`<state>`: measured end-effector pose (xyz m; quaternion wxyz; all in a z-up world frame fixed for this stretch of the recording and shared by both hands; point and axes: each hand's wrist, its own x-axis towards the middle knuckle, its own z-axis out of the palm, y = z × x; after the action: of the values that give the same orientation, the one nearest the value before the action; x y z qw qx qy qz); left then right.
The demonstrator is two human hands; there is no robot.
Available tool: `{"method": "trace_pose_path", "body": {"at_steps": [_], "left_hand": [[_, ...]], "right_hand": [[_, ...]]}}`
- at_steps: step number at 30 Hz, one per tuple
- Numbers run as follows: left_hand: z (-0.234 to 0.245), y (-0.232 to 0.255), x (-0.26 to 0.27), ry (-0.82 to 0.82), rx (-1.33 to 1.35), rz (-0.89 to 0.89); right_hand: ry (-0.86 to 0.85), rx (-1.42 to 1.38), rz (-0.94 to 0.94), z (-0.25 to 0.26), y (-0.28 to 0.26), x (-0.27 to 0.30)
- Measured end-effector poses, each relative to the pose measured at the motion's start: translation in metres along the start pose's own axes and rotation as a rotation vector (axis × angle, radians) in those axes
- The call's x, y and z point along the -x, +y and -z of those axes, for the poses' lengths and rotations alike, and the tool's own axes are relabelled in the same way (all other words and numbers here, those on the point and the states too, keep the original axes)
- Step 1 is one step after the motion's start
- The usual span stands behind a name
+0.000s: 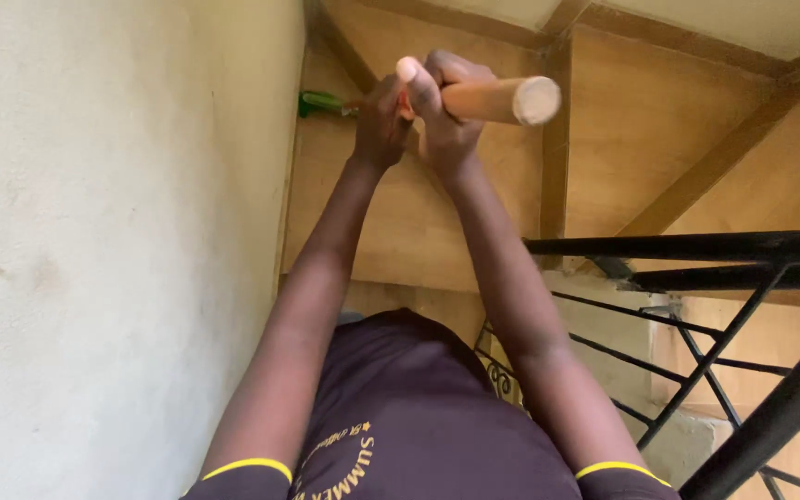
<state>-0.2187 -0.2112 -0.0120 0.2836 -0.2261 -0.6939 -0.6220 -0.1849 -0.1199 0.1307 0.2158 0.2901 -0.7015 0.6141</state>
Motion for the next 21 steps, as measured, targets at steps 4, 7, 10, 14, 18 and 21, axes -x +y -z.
{"method": "trace_pose_path", "body": {"at_steps": [4,7,10,14,18,21], "left_hand": [[-0.012,0.019,0.0,-0.076,-0.055,0.048],[-0.018,0.049,0.004,-0.133,-0.093,0.09],[-0.014,0.086,0.004,-0.332,-0.046,0.292],[-0.01,0.105,0.009,-0.455,0.473,0.302],[-0.011,0.097,0.002,-0.556,0.667,0.468],[-0.008,0.104,-0.005,-0.508,0.504,0.458]], "right_hand": [[0.246,0.026,0.049,0.005,0.003,-0.004],[0.184,-0.265,-0.162,0.04,-0.023,-0.024],[0.067,-0.26,-0.218,0.062,-0.076,-0.033],[-0.064,-0.432,-0.256,0.066,-0.122,-0.027],[-0.068,-0.502,-0.216,0.061,-0.137,-0.016],[-0.287,-0.565,-0.114,0.072,-0.143,-0.034]]}}
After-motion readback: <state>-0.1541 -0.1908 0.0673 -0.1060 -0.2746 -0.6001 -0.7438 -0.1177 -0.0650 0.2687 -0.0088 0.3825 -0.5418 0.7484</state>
